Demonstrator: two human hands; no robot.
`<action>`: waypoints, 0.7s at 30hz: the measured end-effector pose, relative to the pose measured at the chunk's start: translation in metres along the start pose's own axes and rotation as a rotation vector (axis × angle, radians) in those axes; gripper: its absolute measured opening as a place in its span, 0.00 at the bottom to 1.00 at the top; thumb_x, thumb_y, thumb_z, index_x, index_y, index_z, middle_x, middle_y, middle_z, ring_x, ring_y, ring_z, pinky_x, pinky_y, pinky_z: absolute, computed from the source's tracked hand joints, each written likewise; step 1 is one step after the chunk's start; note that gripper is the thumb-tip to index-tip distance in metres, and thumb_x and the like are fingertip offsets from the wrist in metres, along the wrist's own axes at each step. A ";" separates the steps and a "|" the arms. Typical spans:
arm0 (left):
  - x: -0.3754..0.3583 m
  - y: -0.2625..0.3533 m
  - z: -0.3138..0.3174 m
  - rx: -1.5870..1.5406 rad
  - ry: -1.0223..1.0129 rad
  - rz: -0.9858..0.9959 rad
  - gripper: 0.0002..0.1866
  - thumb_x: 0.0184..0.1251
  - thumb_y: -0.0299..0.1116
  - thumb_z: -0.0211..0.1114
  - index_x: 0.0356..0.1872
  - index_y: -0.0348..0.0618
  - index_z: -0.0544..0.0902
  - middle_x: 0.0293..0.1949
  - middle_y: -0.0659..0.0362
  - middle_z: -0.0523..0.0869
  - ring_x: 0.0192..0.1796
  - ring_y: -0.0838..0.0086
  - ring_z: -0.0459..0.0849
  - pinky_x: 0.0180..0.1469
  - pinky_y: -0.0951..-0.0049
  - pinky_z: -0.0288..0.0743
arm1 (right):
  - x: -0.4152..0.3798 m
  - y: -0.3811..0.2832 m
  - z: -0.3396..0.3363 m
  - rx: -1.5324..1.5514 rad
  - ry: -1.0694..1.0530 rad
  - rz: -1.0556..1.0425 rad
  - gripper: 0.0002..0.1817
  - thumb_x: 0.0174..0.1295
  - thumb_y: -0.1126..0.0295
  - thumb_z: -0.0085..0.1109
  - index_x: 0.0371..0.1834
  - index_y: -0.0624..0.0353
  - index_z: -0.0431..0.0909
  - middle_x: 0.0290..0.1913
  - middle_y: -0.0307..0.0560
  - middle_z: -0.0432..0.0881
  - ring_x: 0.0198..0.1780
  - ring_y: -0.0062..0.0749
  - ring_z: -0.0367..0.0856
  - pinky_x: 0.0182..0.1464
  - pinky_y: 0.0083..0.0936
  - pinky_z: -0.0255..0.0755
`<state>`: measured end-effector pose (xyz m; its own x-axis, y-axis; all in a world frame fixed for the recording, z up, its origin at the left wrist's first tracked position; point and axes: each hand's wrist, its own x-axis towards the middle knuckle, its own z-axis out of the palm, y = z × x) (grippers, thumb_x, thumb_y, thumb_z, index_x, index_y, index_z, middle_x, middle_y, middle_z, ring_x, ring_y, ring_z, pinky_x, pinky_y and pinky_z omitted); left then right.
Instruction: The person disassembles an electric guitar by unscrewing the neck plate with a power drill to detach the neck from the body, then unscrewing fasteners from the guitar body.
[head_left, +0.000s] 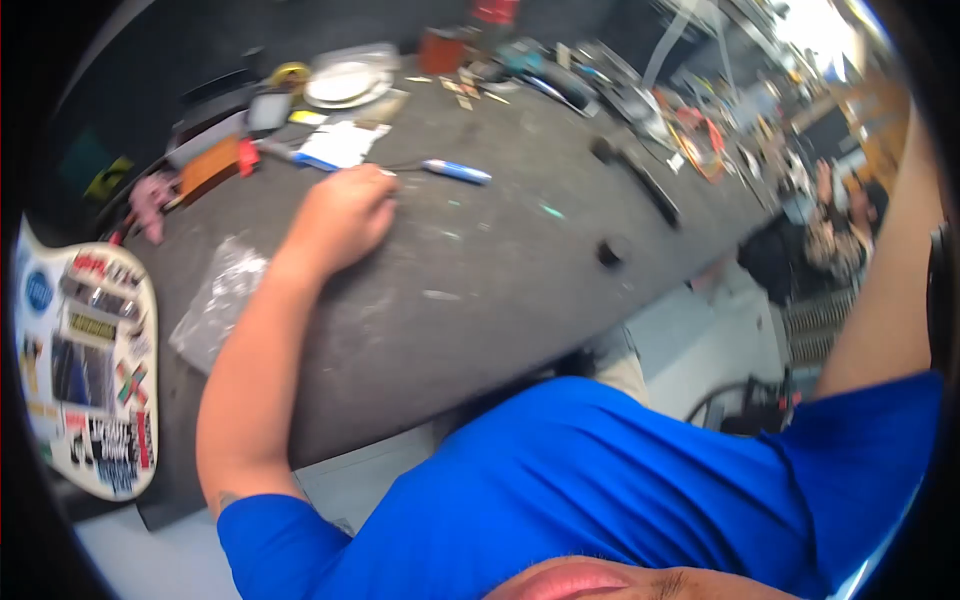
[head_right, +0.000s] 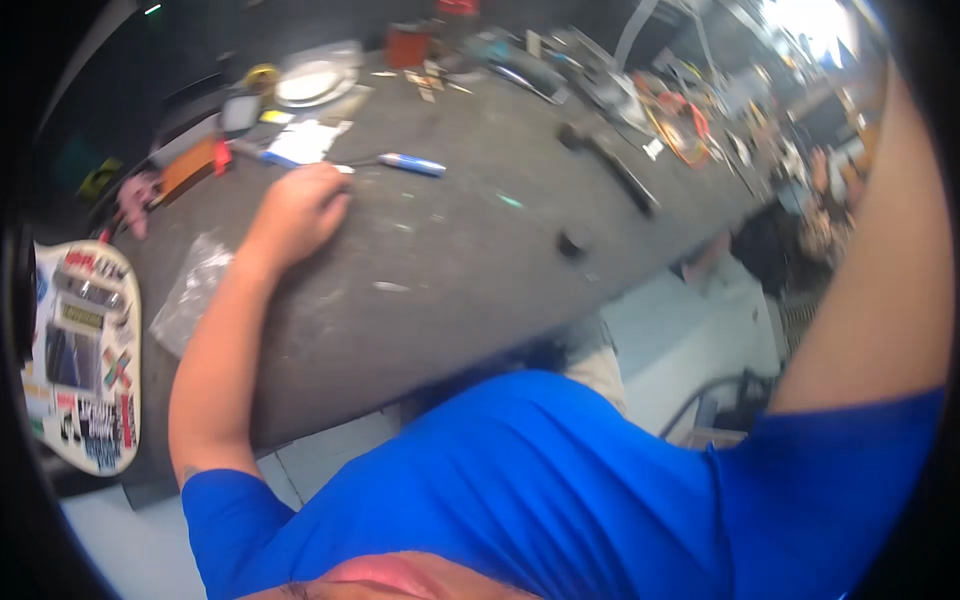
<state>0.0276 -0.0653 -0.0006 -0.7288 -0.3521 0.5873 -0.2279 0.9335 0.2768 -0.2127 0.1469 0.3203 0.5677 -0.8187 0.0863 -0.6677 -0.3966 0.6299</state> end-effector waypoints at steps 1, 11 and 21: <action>0.001 0.001 0.001 -0.012 -0.052 -0.031 0.09 0.63 0.26 0.72 0.43 0.38 0.87 0.44 0.50 0.90 0.50 0.52 0.89 0.54 0.55 0.84 | -0.002 -0.002 0.008 0.019 -0.032 -0.016 0.19 0.62 0.68 0.72 0.56 0.60 0.82 0.47 0.50 0.86 0.50 0.42 0.87 0.53 0.40 0.81; 0.006 0.024 0.018 0.112 -0.066 -0.126 0.06 0.63 0.25 0.70 0.40 0.40 0.85 0.41 0.52 0.87 0.48 0.53 0.87 0.53 0.56 0.82 | -0.114 -0.043 0.169 0.885 -0.271 0.302 0.27 0.61 0.66 0.74 0.63 0.57 0.78 0.59 0.54 0.82 0.62 0.50 0.84 0.62 0.47 0.79; 0.011 0.016 0.013 0.173 -0.084 -0.124 0.06 0.60 0.30 0.68 0.37 0.41 0.85 0.40 0.49 0.87 0.46 0.50 0.88 0.52 0.52 0.83 | -0.134 -0.059 0.216 0.823 -0.540 0.201 0.35 0.63 0.59 0.73 0.73 0.54 0.73 0.63 0.64 0.77 0.64 0.63 0.82 0.66 0.50 0.79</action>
<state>0.0077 -0.0532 0.0004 -0.7379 -0.4650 0.4891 -0.4216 0.8835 0.2040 -0.3535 0.1898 0.1048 0.2495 -0.8999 -0.3576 -0.9683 -0.2265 -0.1055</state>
